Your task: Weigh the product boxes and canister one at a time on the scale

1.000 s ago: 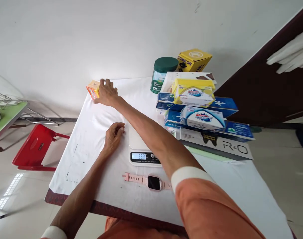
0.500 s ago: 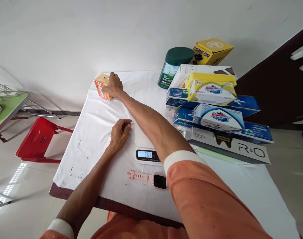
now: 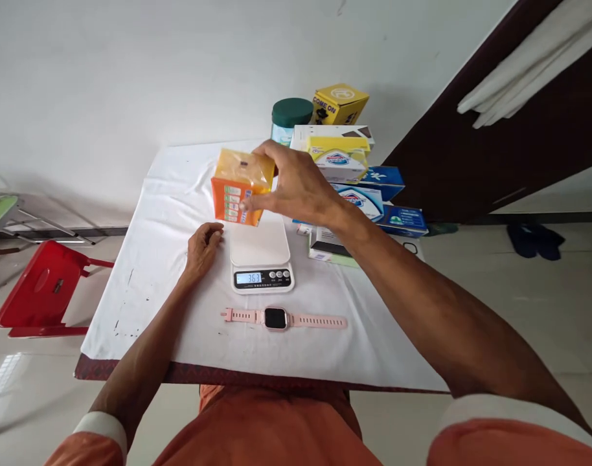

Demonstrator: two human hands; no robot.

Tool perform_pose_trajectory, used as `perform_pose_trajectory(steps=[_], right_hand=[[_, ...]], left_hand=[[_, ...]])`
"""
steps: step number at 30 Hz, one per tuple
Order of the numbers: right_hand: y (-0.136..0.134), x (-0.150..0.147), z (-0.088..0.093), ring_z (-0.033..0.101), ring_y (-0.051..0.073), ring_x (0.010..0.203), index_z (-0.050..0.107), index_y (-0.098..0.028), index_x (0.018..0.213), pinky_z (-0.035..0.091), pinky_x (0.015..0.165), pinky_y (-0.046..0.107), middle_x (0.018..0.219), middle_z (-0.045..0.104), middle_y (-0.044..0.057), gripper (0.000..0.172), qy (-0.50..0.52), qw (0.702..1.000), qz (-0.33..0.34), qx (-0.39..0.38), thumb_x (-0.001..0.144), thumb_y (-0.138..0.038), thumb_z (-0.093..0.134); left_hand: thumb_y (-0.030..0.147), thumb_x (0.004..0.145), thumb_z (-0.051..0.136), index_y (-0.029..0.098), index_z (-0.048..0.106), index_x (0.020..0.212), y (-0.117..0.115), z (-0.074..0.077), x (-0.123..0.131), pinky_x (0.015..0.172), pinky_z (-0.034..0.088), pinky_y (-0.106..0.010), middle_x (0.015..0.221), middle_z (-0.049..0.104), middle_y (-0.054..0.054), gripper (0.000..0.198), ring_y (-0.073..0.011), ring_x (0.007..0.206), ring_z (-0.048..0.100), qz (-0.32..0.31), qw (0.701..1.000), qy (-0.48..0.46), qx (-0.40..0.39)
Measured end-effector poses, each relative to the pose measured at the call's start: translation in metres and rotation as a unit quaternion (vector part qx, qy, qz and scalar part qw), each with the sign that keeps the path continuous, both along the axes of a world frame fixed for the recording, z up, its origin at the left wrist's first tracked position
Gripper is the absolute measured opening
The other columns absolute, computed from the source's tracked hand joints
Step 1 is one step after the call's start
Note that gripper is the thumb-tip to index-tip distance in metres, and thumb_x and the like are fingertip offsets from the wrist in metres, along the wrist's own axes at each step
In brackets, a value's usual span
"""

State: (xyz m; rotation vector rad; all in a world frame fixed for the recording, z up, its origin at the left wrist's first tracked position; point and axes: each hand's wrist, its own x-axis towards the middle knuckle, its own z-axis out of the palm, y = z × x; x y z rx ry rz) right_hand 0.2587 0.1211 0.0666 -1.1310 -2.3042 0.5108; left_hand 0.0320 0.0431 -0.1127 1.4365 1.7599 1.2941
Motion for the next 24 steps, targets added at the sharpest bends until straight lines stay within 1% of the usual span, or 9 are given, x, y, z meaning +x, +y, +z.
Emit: perform_pose_trajectory(steps=[2,6,12,15,17,20,22,23,24], right_hand=[[-0.016,0.017,-0.011,0.065,0.026,0.093,0.069,-0.021,0.120,0.054,0.081,0.042,0.113,0.076,0.008,0.058,0.010,1.000,0.005,-0.015,0.069,-0.040,0.088],[-0.029,0.033,-0.036,0.067,0.027,0.098,0.070,-0.021,0.120,0.054,0.083,0.040,0.117,0.076,0.008,0.058,0.021,0.999,0.019,-0.030,0.067,-0.036,0.086],[-0.025,0.035,-0.060,0.069,0.030,0.103,0.070,-0.020,0.123,0.057,0.090,0.044,0.123,0.076,0.011,0.060,0.023,0.999,0.028,-0.037,0.067,-0.035,0.086],[-0.022,0.037,-0.067,0.070,0.033,0.114,0.068,-0.019,0.133,0.058,0.099,0.049,0.132,0.073,0.014,0.068,0.034,0.997,0.041,-0.049,0.071,-0.040,0.087],[-0.024,0.040,-0.067,0.066,0.037,0.129,0.063,-0.022,0.144,0.056,0.110,0.055,0.145,0.067,0.015,0.078,0.039,0.996,0.056,-0.060,0.074,-0.045,0.088],[-0.040,0.046,-0.057,0.051,0.041,0.152,0.058,-0.031,0.154,0.042,0.128,0.063,0.159,0.059,0.011,0.083,0.077,0.995,0.047,-0.040,0.081,-0.059,0.086],[-0.061,0.047,-0.044,0.047,0.037,0.157,0.062,-0.038,0.152,0.036,0.134,0.060,0.160,0.059,0.007,0.070,0.140,0.990,0.025,-0.016,0.089,-0.063,0.079],[-0.076,0.047,-0.037,0.049,0.035,0.155,0.064,-0.041,0.149,0.038,0.133,0.058,0.158,0.061,0.004,0.061,0.180,0.983,0.021,-0.020,0.093,-0.064,0.075],[-0.092,0.047,-0.030,0.057,0.033,0.148,0.068,-0.041,0.146,0.046,0.128,0.055,0.154,0.065,0.003,0.053,0.231,0.971,0.028,-0.046,0.097,-0.064,0.070]], left_hand=[[0.020,0.096,0.055,0.020,0.073,0.109,0.000,0.001,-0.001,0.092,0.061,-0.038,0.106,0.078,-0.008,0.022,-0.0205,0.087,0.074,-0.003,1.000,0.002,-0.001],[0.022,0.095,0.056,0.019,0.073,0.110,-0.002,0.004,-0.002,0.091,0.061,-0.038,0.108,0.079,-0.009,0.023,-0.0211,0.088,0.075,0.000,1.000,0.000,-0.004],[0.026,0.095,0.058,0.018,0.073,0.111,-0.004,0.009,-0.002,0.091,0.062,-0.038,0.108,0.079,-0.009,0.024,-0.0214,0.090,0.076,-0.001,1.000,0.000,-0.013],[0.027,0.095,0.057,0.018,0.073,0.113,-0.005,0.009,-0.001,0.091,0.062,-0.037,0.110,0.079,-0.009,0.026,-0.0209,0.091,0.076,-0.001,1.000,0.002,-0.019],[0.028,0.095,0.056,0.018,0.073,0.114,-0.004,0.008,-0.002,0.091,0.062,-0.037,0.110,0.079,-0.009,0.027,-0.0207,0.091,0.076,-0.002,1.000,0.006,-0.019],[0.027,0.095,0.057,0.017,0.073,0.113,-0.003,0.005,-0.003,0.093,0.062,-0.037,0.109,0.080,-0.009,0.026,-0.0208,0.092,0.076,0.001,1.000,0.021,-0.017],[0.025,0.094,0.058,0.018,0.073,0.111,-0.003,0.004,-0.004,0.094,0.062,-0.037,0.107,0.081,-0.008,0.024,-0.0210,0.092,0.076,0.004,0.999,0.030,-0.016],[0.025,0.094,0.059,0.018,0.073,0.111,-0.003,0.004,-0.005,0.095,0.062,-0.037,0.106,0.081,-0.008,0.023,-0.0212,0.093,0.076,0.005,0.999,0.033,-0.015],[0.025,0.093,0.060,0.018,0.073,0.110,-0.003,0.004,-0.005,0.096,0.061,-0.037,0.105,0.081,-0.007,0.023,-0.0214,0.093,0.076,0.004,0.999,0.033,-0.015]])
